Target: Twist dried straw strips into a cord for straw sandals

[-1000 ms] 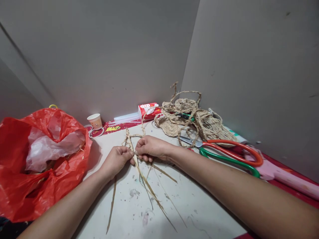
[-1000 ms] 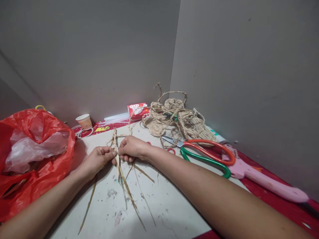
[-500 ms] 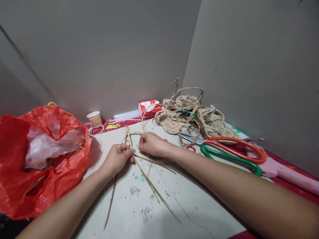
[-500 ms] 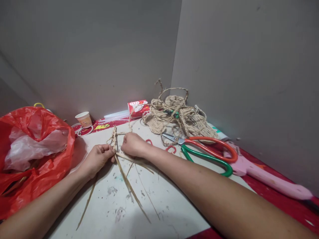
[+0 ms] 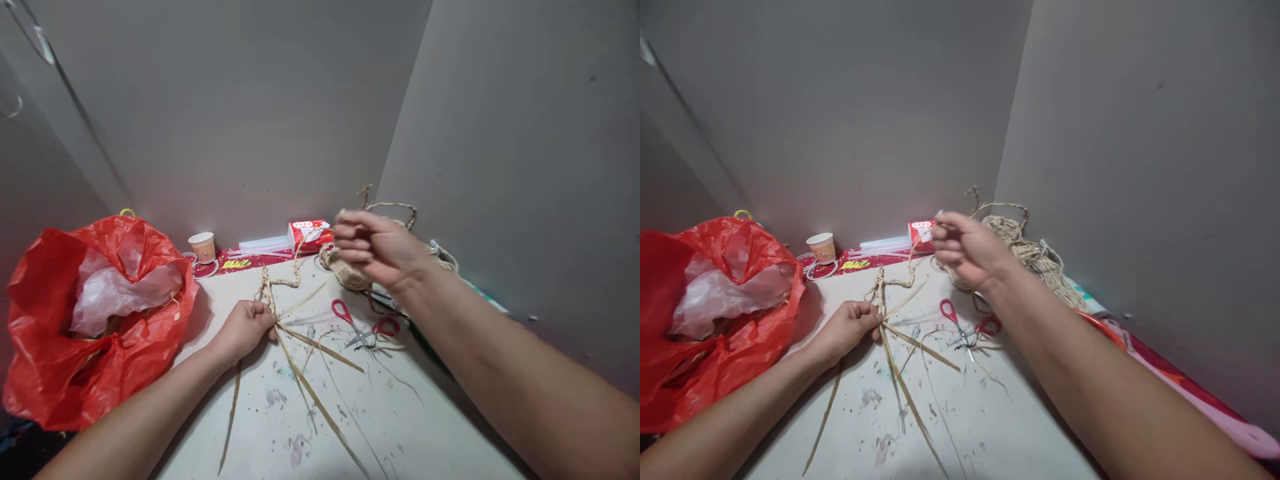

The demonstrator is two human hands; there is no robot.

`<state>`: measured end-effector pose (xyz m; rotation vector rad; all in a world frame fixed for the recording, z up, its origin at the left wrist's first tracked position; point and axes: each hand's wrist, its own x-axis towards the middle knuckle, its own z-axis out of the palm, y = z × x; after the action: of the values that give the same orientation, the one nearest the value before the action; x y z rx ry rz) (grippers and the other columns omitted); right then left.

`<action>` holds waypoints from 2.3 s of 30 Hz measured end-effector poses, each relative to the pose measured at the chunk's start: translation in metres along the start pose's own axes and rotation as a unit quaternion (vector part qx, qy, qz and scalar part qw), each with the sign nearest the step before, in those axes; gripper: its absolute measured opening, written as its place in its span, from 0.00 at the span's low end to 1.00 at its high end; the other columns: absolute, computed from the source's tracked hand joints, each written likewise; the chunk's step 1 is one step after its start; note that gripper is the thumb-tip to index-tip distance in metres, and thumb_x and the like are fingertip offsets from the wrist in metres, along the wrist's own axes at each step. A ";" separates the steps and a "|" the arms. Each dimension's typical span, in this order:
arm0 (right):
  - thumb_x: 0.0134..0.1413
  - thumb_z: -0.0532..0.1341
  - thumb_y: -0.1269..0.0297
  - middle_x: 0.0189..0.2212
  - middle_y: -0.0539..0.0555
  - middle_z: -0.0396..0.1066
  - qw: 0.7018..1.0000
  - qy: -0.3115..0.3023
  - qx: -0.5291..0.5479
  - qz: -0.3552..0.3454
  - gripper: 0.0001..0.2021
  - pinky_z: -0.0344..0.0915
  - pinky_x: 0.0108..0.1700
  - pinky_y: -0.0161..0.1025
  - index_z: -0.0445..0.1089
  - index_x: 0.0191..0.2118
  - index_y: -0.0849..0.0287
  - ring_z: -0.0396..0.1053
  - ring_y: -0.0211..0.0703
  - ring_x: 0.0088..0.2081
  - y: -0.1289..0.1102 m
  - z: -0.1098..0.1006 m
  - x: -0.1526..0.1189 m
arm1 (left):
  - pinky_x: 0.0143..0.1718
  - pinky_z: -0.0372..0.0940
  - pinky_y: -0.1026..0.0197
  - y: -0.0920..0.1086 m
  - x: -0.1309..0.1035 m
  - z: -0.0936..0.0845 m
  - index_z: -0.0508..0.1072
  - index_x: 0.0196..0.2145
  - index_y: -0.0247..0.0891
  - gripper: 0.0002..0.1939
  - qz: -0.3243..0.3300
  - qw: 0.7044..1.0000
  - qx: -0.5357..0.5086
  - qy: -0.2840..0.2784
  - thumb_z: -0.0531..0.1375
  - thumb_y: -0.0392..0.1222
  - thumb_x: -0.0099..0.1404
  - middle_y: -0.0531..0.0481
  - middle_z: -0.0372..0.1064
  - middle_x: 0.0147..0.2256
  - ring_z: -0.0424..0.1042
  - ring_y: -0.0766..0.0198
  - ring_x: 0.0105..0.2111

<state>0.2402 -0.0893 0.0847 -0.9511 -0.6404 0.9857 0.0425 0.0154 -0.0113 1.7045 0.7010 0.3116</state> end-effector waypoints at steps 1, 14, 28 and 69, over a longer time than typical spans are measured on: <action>0.50 0.58 0.71 0.15 0.42 0.50 0.999 0.011 0.011 -0.041 0.14 0.40 0.12 0.23 0.52 0.21 0.57 0.44 0.27 0.14 -0.014 -0.001 -0.006 | 0.24 0.49 0.66 -0.001 0.000 0.000 0.65 0.16 0.35 0.15 0.002 1.000 -0.001 0.001 0.57 0.44 0.56 0.54 0.63 0.16 0.54 0.72 0.17; 0.48 0.60 0.66 0.29 0.57 0.72 0.671 0.011 -0.725 -0.155 0.05 0.56 0.30 0.37 0.71 0.28 0.60 0.65 0.44 0.30 0.024 -0.003 -0.005 | 0.26 0.52 0.66 -0.004 0.000 -0.001 0.65 0.17 0.35 0.15 0.003 1.000 -0.004 0.004 0.56 0.45 0.56 0.53 0.65 0.17 0.57 0.72 0.18; 0.41 0.66 0.60 0.20 0.51 0.71 0.898 -0.218 -0.304 0.232 0.12 0.61 0.22 0.31 0.68 0.27 0.64 0.66 0.33 0.20 0.089 0.001 0.002 | 0.15 0.36 0.64 0.002 -0.001 -0.010 0.67 0.20 0.34 0.13 -0.041 0.993 -0.104 -0.042 0.59 0.46 0.55 0.56 0.62 0.15 0.43 0.77 0.11; 0.52 0.54 0.62 0.13 0.42 0.50 0.818 -0.242 -0.517 0.078 0.14 0.44 0.18 0.31 0.55 0.18 0.58 0.46 0.31 0.16 0.081 0.003 -0.001 | 0.14 0.34 0.65 0.005 0.001 -0.013 0.68 0.20 0.34 0.15 -0.061 0.985 -0.154 -0.037 0.62 0.48 0.54 0.61 0.46 0.10 0.40 0.76 0.12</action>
<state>0.2050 -0.0706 0.0138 -1.7370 -1.6488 1.0158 0.0372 0.0255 -0.0038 1.3663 0.6614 0.2550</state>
